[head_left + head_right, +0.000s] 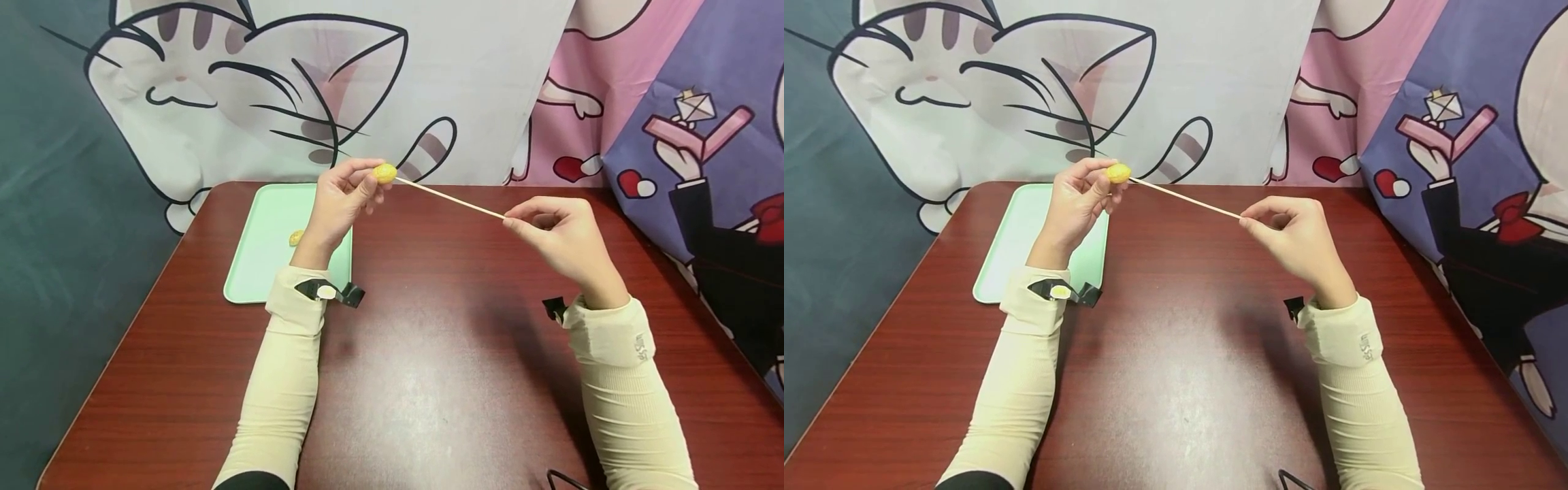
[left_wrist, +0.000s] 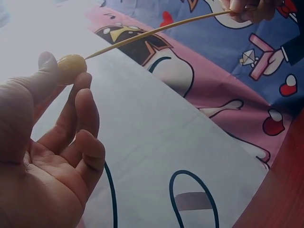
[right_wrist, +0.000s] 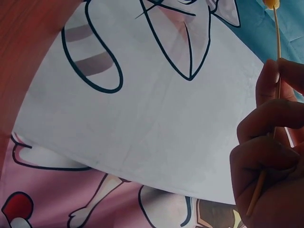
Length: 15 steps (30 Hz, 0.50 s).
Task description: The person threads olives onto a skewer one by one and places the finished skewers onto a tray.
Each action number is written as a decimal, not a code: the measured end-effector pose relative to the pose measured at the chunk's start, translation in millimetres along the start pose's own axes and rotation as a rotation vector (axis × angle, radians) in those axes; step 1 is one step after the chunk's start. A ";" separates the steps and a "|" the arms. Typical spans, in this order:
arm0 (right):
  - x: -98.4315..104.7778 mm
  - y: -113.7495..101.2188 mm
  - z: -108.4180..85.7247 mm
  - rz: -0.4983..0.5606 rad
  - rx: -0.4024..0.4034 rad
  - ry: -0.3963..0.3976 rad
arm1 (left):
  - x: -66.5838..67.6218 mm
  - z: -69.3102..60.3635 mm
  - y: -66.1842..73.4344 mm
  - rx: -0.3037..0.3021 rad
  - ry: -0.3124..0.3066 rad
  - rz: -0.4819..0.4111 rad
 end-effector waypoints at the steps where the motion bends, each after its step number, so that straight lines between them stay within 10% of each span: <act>1: 0.3 0.0 0.1 -0.003 0.002 0.000 | 0.2 -0.3 0.4 -0.004 -0.006 -0.002; 15: 6.2 -3.7 -4.2 -0.034 0.022 0.016 | -0.7 -3.1 10.1 0.035 -0.010 0.023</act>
Point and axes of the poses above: each hand's wrist, its own z-axis towards the middle knuckle, its own x-axis out of the back of the hand, y = z × x, the point moved 1 cm from there along z, towards the middle knuckle, and after that the axes turned 9 degrees about -y, right-handed, at the moved point
